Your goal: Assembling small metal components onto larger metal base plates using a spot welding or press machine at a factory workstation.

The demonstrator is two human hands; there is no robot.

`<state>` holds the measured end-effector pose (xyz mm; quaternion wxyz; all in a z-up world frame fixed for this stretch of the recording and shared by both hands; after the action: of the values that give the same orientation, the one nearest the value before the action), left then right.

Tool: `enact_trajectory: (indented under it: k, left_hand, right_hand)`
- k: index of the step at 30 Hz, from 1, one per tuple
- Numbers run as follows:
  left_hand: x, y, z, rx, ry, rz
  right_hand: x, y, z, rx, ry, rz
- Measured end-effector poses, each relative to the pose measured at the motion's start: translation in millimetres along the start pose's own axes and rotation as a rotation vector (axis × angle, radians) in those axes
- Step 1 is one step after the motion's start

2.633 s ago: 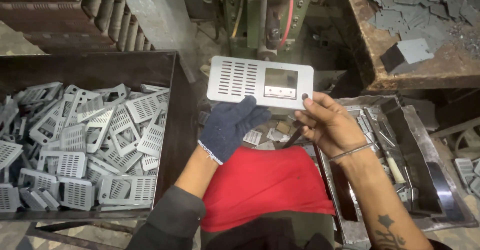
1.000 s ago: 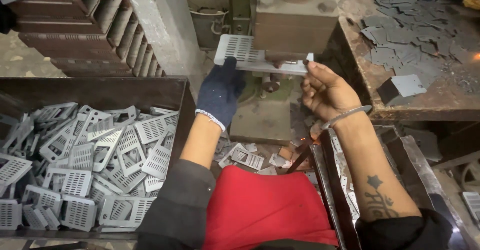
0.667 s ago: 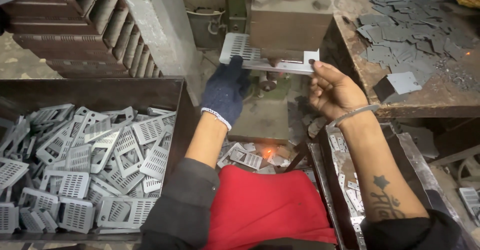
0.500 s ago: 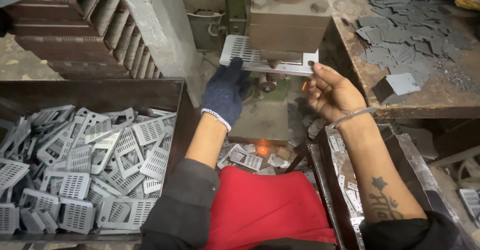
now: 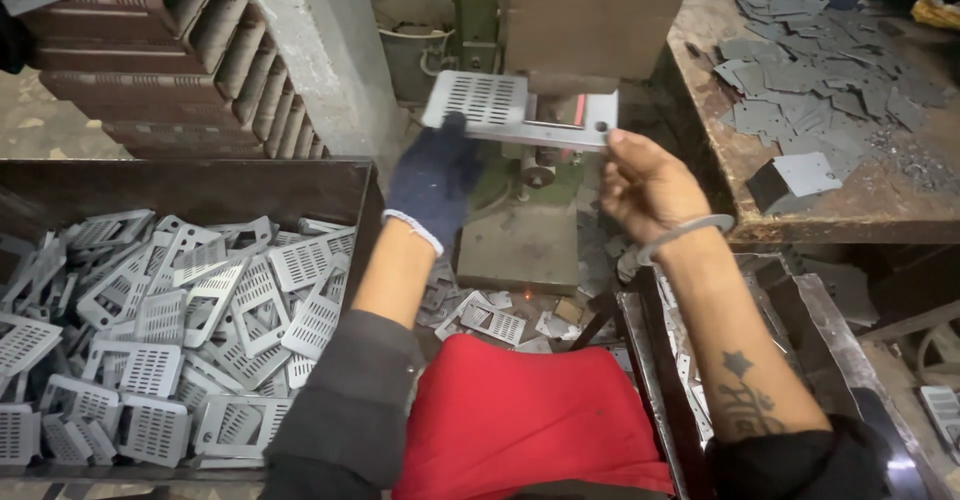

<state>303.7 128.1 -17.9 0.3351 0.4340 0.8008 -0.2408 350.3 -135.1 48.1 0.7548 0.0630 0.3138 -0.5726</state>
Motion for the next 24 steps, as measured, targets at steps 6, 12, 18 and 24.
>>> enact_trajectory:
  k: [6, 12, 18, 24]
  left_hand:
    - [-63.3, -94.6, -86.2, -1.293, 1.358, 0.117]
    - [-54.5, -86.6, -73.5, -1.025, 0.991, 0.141]
    - [-49.9, -61.2, -53.0, -0.658, 0.617, -0.081]
    - [-6.0, -24.7, -16.3, -0.183, -0.017, -0.088]
  right_hand:
    - [-12.4, 11.2, -14.3, -0.010, 0.012, 0.061]
    - [12.0, 1.8, -8.9, 0.026, -0.024, -0.059]
    - [135.7, 54.3, 25.2, 0.365, -0.316, -0.333]
    - [214.1, 44.8, 125.2, 1.085, -1.307, -0.768]
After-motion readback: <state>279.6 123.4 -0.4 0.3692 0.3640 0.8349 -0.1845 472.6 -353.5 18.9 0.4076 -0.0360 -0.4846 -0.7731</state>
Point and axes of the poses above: each hand's wrist, its own y-axis towards the middle knuckle, its own x-axis out of the back of the hand, z = x × y, the point moved 10 cm from there along y, towards the middle knuckle, and after that the axes turned 13 degrees about -z, right-handed, at the moved point
